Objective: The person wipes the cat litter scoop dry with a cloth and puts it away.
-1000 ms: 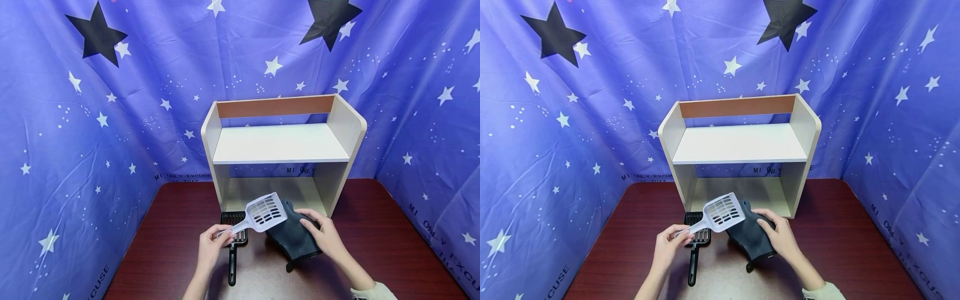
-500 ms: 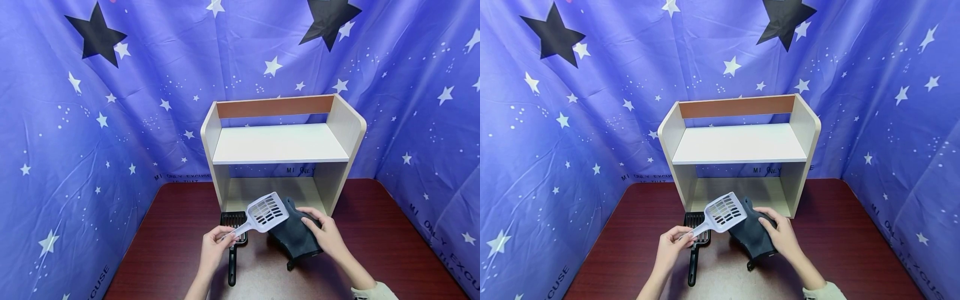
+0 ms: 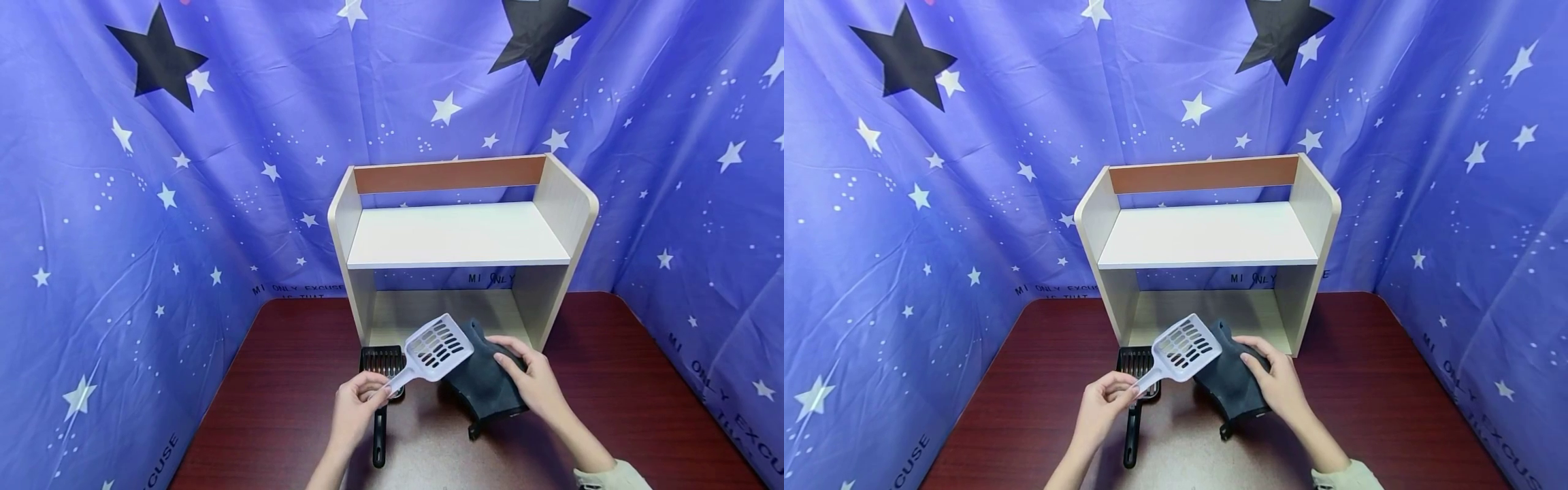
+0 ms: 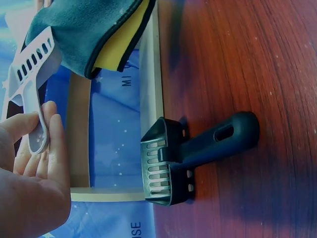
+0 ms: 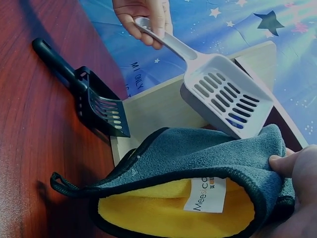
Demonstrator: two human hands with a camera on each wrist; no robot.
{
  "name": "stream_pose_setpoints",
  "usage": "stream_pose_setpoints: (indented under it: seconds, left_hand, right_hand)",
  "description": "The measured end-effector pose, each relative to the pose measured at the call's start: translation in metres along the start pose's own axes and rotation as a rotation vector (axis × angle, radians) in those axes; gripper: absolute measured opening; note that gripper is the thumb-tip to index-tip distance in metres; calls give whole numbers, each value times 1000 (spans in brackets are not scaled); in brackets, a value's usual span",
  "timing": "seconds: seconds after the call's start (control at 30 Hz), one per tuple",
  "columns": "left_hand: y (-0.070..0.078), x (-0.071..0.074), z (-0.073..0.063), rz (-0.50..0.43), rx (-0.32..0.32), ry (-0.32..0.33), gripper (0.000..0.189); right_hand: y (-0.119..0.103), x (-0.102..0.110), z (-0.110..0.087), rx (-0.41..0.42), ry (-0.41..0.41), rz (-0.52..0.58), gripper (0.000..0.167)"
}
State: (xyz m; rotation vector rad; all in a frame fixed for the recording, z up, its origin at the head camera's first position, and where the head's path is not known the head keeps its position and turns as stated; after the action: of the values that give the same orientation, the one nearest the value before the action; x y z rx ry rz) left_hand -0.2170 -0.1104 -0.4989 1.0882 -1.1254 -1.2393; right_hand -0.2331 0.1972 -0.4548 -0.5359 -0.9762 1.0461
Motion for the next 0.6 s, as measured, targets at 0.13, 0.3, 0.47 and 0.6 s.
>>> stream_pose_setpoints:
  seconds: [0.13,0.3,0.47,0.6]
  left_hand:
    - [0,-4,-1,109,-28,-22,11]
    - [1,-10,-3,202,-88,-78,13]
    - [1,-16,-5,278,-143,-136,15]
    - [1,-20,-6,310,-157,-171,14]
  right_hand:
    - [0,1,0,-16,-1,25,25]
    - [-1,1,1,-32,0,48,25]
    - [-1,1,2,-44,-1,56,25]
    - [-2,1,2,-69,-8,78,25]
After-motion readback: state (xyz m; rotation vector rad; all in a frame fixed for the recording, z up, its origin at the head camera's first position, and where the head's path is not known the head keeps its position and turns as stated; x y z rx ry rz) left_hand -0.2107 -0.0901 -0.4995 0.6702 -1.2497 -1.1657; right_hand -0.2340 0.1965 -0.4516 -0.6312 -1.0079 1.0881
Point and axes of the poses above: each hand's wrist, its own z-axis towards the middle knuckle, its own x-axis out of the back of the hand, y = z × x, the point moved 5 cm from there along z, towards the middle knuckle, and after that the axes turned 1 degree about -z, right-handed, at the moved point
